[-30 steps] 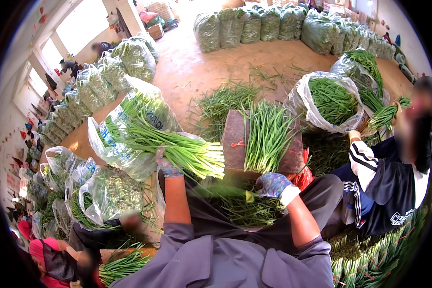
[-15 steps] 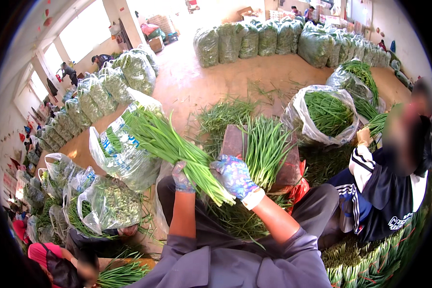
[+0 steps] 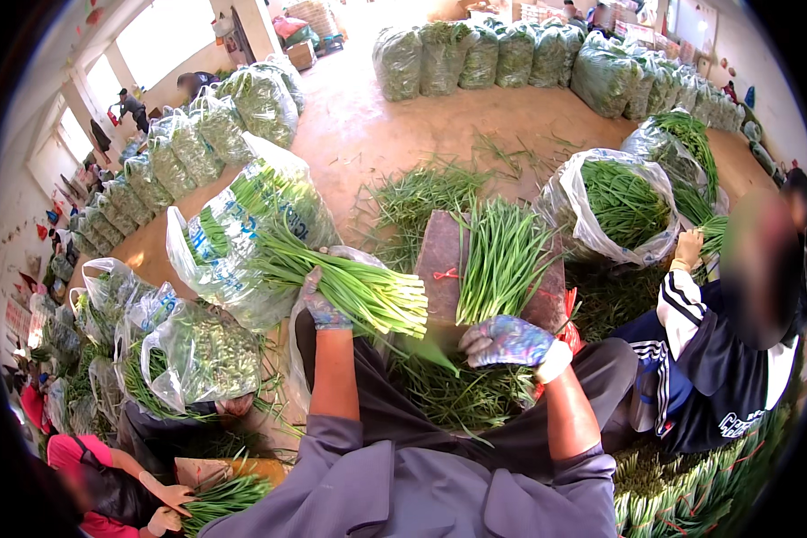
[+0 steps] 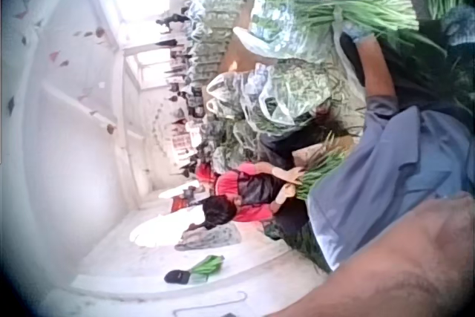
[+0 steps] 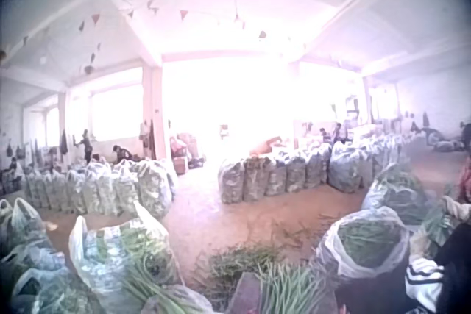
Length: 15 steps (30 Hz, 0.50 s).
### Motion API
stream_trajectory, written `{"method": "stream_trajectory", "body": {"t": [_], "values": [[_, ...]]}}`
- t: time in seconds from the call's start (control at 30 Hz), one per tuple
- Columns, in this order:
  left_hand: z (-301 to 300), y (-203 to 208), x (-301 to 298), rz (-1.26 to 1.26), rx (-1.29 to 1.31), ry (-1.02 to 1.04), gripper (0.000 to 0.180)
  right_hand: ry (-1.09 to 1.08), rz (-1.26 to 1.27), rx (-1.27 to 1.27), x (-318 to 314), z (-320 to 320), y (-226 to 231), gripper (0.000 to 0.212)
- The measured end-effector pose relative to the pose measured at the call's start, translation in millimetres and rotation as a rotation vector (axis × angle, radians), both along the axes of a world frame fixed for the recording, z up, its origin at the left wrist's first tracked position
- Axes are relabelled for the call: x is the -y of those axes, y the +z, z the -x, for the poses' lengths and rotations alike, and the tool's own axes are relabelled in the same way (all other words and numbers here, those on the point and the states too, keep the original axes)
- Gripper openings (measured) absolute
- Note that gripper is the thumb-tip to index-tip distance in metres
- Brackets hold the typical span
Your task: The person sorts through green onions, trims them using a cleaver on a wooden block, and bundles them into bunches secured with red bands.
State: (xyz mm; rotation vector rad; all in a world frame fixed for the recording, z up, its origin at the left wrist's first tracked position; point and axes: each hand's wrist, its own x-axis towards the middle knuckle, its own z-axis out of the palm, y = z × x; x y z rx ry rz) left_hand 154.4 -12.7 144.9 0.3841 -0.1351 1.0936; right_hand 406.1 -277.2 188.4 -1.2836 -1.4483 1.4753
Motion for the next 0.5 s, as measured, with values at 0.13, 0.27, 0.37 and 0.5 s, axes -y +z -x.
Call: {"method": "stream_trajectory", "body": {"t": [0.13,0.27,0.37,0.5], "values": [[6,-3,-6,-0.005,-0.045,0.027,0.052,-0.351,-0.240,-0.179,-21,48,17,0.023],[-13,7,7,-0.073,0.035,-0.048,0.054,-0.578,-0.601,0.674,-42,85,23,0.018],[1,-2,0,-0.108,0.027,-0.090,0.057,-0.596,-0.487,0.861,-55,95,31,0.024],[-18,7,19,-0.044,-0.132,0.044,0.059,-0.689,-0.582,0.848,-60,82,10,0.023]]}}
